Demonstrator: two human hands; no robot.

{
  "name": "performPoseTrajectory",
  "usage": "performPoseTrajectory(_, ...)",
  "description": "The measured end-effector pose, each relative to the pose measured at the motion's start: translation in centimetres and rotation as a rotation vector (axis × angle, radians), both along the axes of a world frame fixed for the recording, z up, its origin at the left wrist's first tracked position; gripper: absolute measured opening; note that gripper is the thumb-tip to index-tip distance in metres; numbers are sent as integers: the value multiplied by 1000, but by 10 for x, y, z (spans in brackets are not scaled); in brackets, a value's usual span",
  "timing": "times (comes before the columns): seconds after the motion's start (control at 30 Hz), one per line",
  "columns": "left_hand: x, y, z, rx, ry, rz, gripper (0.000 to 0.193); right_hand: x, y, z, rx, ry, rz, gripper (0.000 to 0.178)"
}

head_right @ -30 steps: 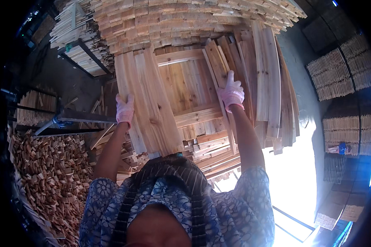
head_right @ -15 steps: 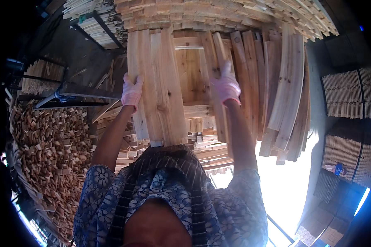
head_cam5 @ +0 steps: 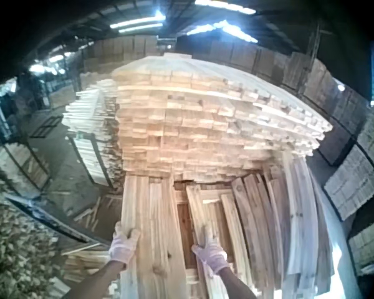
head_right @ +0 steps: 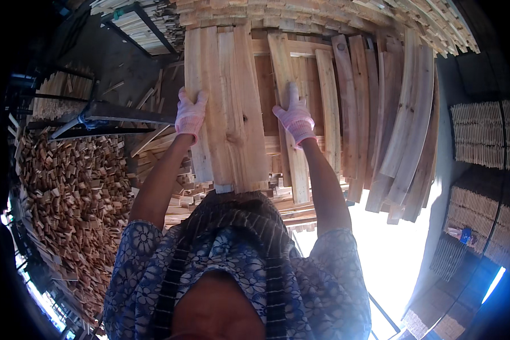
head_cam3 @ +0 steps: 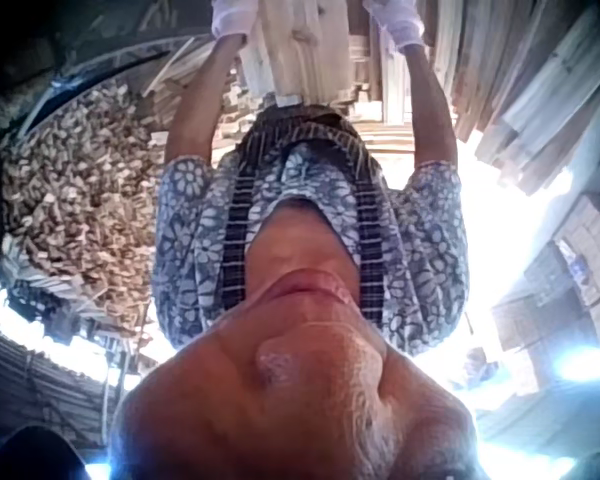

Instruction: The person stacks wooden planks on a metal rack in a lumber yard. They pick up planks from a pile on the floor and arrange them vertically on the rack, occasionally adjusting the stack to ensure alignment.

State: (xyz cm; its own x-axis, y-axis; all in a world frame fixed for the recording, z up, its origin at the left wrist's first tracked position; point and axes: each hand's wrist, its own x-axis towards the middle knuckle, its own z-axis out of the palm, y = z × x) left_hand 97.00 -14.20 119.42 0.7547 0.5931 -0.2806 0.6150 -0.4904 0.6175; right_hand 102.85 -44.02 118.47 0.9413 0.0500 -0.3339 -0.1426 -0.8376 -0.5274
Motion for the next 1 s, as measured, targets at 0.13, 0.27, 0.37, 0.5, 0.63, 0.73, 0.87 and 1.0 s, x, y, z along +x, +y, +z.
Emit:
performPoseTrajectory(0.13,-1,-1,4,-73,-13,12,92,23,20,6,64,-39,-17,89)
performPoseTrajectory(0.27,0,2,2,-48,-7,-8,93,11,77,19,-31,-32,-34,78)
performPoseTrajectory(0.37,-1,6,-2,-51,-32,-12,93,10,76,25,5,20,-29,78)
performPoseTrajectory(0.5,3,6,0,-62,-26,-10,92,17,70,11,-70,14,4,80)
performPoseTrajectory(0.63,1,5,0,-81,-10,-26,94,37,49,6,-157,-32,68,82)
performPoseTrajectory(0.73,1,7,-7,-119,-52,-18,94,52,16,15,-364,-132,-14,79)
performPoseTrajectory(0.87,-3,-7,2,236,-21,38,83,49,-45,47,-298,-162,94,74)
performPoseTrajectory(1.0,-16,-61,38,675,-317,-500,65,20,-77,59,-595,-226,-42,74)
